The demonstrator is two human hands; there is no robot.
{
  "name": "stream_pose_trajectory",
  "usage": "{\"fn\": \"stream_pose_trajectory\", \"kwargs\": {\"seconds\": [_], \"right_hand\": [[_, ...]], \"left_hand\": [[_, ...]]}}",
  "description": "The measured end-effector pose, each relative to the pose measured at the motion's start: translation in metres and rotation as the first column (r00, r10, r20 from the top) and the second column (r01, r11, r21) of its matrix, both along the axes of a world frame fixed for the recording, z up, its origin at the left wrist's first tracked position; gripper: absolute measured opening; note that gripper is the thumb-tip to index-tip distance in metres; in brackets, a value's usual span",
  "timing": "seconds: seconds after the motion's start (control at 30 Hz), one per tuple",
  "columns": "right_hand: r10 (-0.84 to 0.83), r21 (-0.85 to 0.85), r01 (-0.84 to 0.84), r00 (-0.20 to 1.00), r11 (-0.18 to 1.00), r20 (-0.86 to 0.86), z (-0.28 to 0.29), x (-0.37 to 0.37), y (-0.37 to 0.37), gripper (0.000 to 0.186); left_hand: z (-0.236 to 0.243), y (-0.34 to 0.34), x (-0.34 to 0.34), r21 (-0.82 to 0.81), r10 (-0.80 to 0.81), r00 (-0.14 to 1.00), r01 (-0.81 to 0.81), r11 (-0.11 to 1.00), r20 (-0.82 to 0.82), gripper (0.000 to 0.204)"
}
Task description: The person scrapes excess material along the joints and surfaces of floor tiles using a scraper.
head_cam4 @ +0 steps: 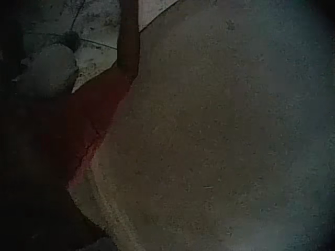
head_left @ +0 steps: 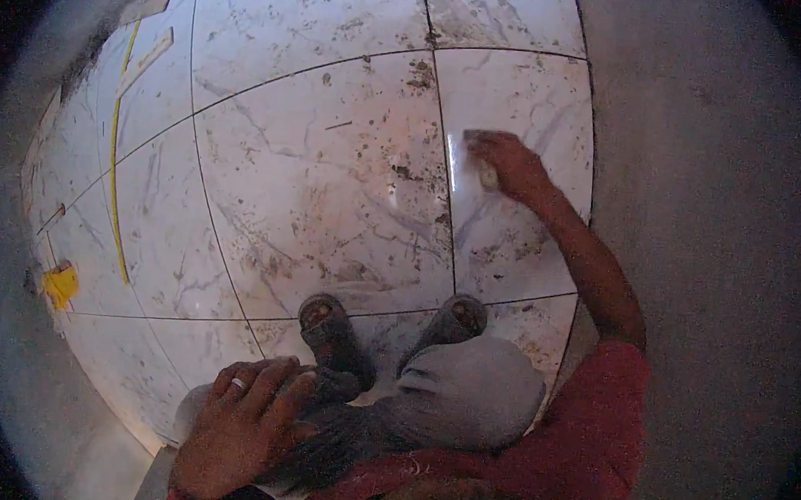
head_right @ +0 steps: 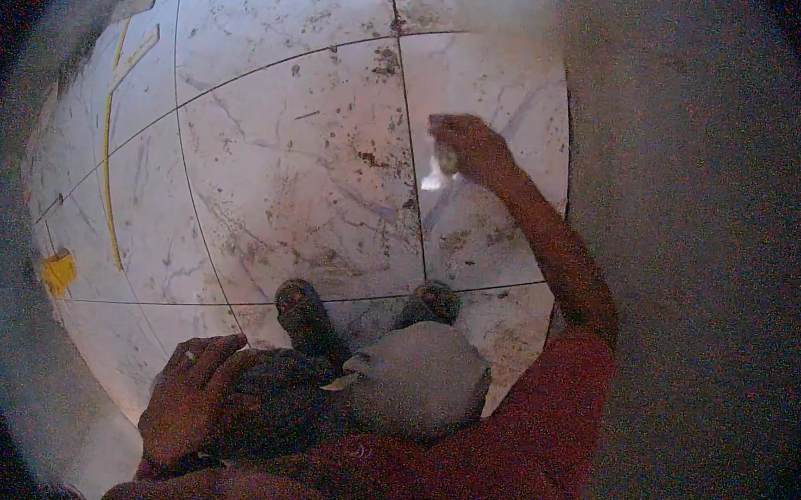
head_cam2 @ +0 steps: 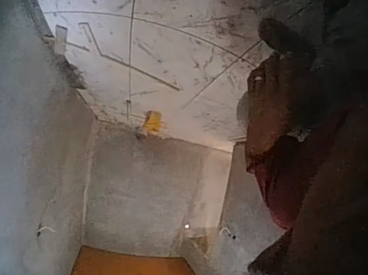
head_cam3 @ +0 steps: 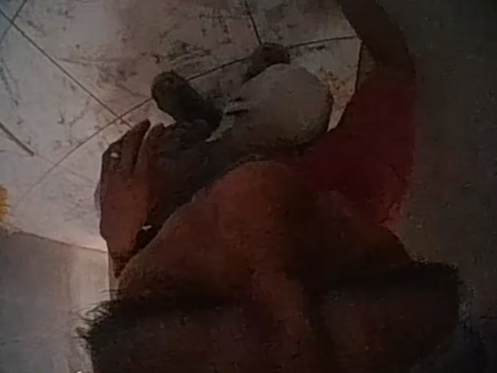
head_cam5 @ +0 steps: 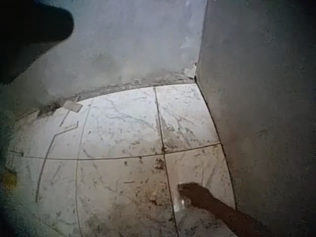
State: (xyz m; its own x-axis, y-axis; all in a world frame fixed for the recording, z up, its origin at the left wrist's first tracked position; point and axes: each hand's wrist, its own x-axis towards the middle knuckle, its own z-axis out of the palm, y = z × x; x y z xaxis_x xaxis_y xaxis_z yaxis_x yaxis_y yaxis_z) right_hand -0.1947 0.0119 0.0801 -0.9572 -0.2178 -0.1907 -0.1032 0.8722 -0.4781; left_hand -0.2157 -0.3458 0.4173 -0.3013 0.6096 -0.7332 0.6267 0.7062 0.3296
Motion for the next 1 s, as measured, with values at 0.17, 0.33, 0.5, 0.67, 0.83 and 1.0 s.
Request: {"fn": "stream_pose_trajectory", "kwargs": {"seconds": [0.17, 0.33, 0.5, 0.67, 0.83, 1.0], "right_hand": [[-0.672, 0.009, 0.675, 0.736, 0.738, -0.078, -0.015, -0.046, 0.084, 0.042], [-0.045, 0.147, 0.055, 0.996, 0.988, -0.071, -0.013, -0.042, -0.001, 0.042], [-0.409, 0.118, 0.424, 0.903, 0.898, -0.131, -0.020, -0.060, 0.025, 0.041], [-0.200, 0.298, 0.203, 0.979, 0.933, -0.040, 0.002, -0.058, 0.001, 0.037], [-0.555, 0.332, 0.483, 0.815, 0.810, 0.167, -0.017, -0.070, 0.086, 0.040], [-0.427, 0.362, 0.448, 0.893, 0.818, -0.140, -0.019, -0.061, 0.095, 0.044]], "left_hand": [[-0.013, 0.010, -0.006, 0.054, -0.065, 0.997, 0.062, 0.997, 0.049, 0.053], [-0.013, 0.001, -0.007, 0.026, -0.032, 0.999, 0.032, 0.999, 0.002, 0.053], [0.004, 0.004, 0.001, 0.022, -0.045, 0.999, 0.046, 0.999, -0.020, 0.052], [-0.008, 0.005, -0.006, 0.042, -0.010, 1.000, 0.010, 0.999, 0.002, 0.052], [0.007, -0.002, 0.006, -0.041, 0.070, 0.997, -0.071, 0.997, -0.023, 0.052], [-0.003, 0.013, 0.003, -0.041, 0.023, 1.000, -0.023, 0.999, -0.016, 0.053]]}}
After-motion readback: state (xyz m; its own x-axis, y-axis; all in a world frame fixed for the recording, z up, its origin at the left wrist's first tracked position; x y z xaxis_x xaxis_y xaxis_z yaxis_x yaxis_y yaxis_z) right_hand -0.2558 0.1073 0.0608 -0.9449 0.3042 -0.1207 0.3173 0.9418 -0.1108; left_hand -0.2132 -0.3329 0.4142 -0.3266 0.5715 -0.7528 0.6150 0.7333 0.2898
